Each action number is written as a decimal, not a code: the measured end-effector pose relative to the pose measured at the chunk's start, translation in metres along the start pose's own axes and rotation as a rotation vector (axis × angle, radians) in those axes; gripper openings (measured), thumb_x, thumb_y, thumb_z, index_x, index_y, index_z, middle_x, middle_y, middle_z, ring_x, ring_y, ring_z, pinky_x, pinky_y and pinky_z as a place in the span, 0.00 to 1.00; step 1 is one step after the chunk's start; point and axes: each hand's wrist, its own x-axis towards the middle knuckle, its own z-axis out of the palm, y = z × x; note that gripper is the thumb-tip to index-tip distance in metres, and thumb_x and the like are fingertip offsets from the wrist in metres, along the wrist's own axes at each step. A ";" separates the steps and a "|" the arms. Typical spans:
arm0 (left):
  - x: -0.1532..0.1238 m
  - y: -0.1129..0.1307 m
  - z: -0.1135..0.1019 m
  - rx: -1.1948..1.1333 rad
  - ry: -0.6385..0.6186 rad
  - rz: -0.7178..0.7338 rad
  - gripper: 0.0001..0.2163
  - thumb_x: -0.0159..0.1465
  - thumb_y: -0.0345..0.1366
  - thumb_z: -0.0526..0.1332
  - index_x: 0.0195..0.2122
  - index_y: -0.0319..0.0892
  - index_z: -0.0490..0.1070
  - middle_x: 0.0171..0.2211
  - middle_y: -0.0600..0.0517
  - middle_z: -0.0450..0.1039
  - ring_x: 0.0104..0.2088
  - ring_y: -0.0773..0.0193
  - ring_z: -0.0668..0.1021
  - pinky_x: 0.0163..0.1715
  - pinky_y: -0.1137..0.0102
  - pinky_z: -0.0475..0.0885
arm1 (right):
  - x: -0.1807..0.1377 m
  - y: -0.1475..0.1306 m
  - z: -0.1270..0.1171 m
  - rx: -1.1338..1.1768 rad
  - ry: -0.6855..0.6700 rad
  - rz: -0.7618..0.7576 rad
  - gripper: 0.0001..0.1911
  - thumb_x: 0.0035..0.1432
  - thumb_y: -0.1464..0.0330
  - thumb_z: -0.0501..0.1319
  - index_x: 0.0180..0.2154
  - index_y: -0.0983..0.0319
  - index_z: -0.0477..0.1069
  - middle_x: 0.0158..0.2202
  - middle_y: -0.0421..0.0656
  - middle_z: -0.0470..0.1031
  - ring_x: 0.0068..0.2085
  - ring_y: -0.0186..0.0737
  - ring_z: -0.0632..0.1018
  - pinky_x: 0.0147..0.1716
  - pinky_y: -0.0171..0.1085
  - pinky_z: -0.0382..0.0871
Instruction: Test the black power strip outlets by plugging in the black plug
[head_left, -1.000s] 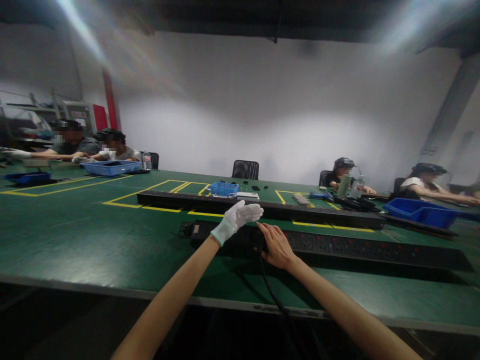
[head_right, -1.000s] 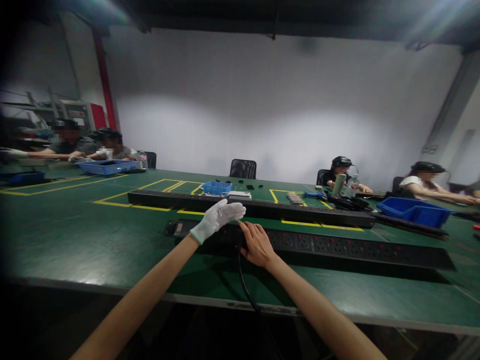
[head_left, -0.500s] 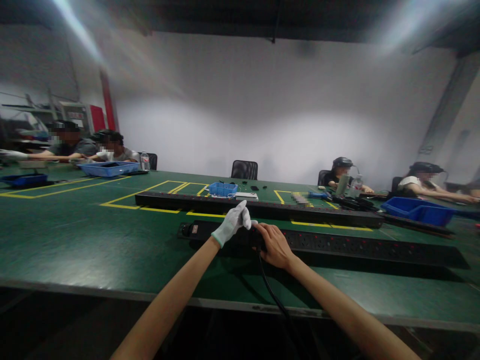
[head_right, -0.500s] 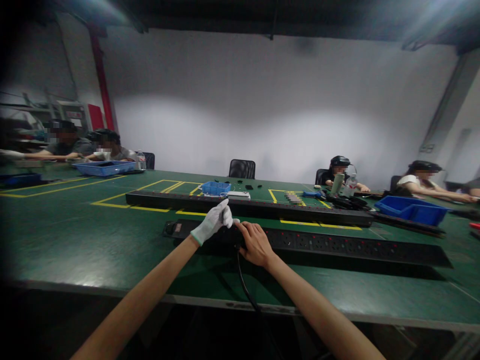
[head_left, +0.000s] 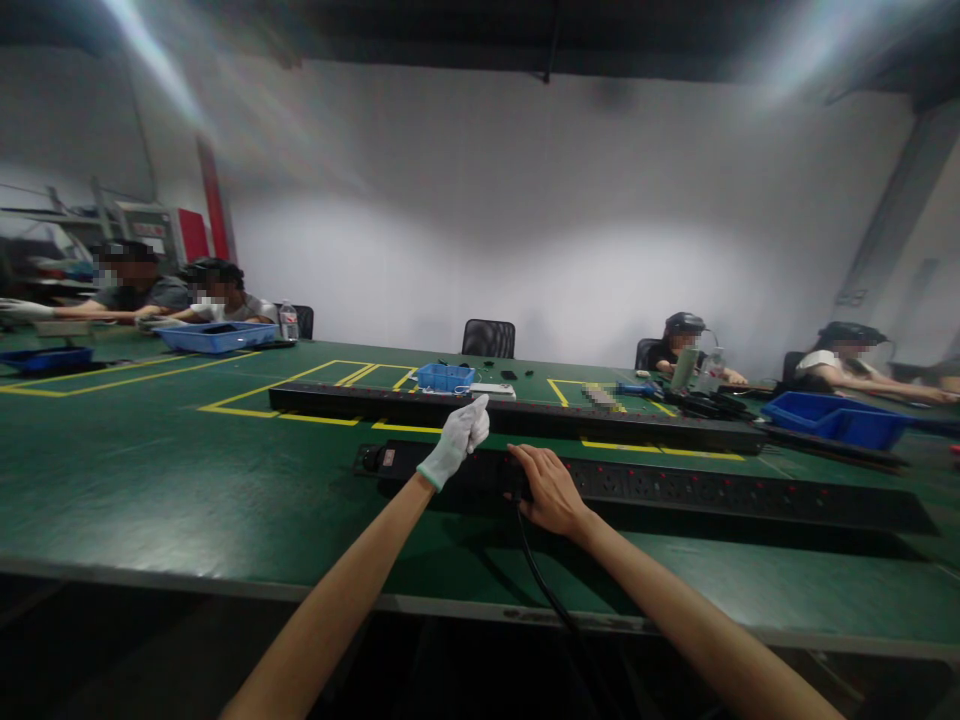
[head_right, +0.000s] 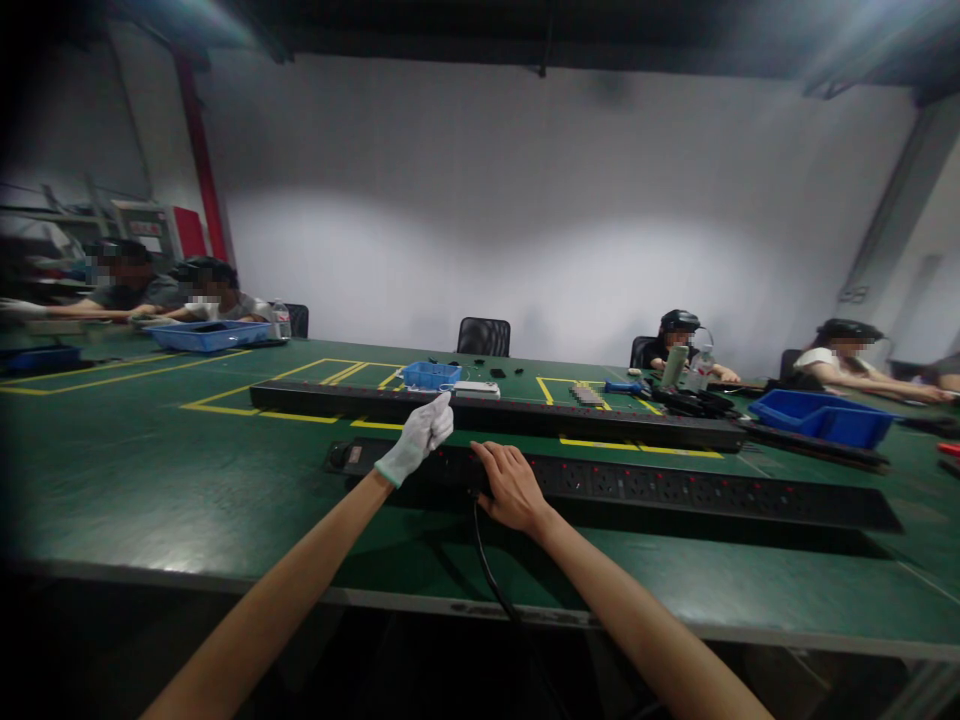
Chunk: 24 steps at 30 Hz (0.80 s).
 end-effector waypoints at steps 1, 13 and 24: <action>0.001 0.000 -0.001 -0.010 0.017 -0.004 0.22 0.57 0.49 0.60 0.18 0.42 0.51 0.13 0.62 0.48 0.13 0.77 0.53 0.12 0.77 0.47 | 0.000 0.000 0.000 -0.003 0.003 -0.002 0.37 0.52 0.66 0.60 0.61 0.66 0.48 0.54 0.55 0.62 0.52 0.50 0.66 0.52 0.50 0.59; 0.002 0.000 -0.009 -0.045 0.128 -0.017 0.23 0.55 0.49 0.61 0.20 0.43 0.48 0.14 0.63 0.44 0.13 0.78 0.51 0.12 0.80 0.44 | 0.000 0.000 0.000 -0.006 0.000 -0.001 0.37 0.51 0.66 0.60 0.60 0.66 0.49 0.54 0.54 0.62 0.52 0.50 0.66 0.52 0.49 0.59; 0.001 -0.005 -0.007 0.165 0.207 0.015 0.23 0.56 0.51 0.59 0.17 0.44 0.48 0.13 0.62 0.46 0.12 0.77 0.52 0.12 0.75 0.44 | 0.001 0.000 0.000 -0.005 0.007 -0.008 0.38 0.50 0.67 0.61 0.61 0.65 0.48 0.54 0.53 0.62 0.52 0.50 0.66 0.51 0.49 0.60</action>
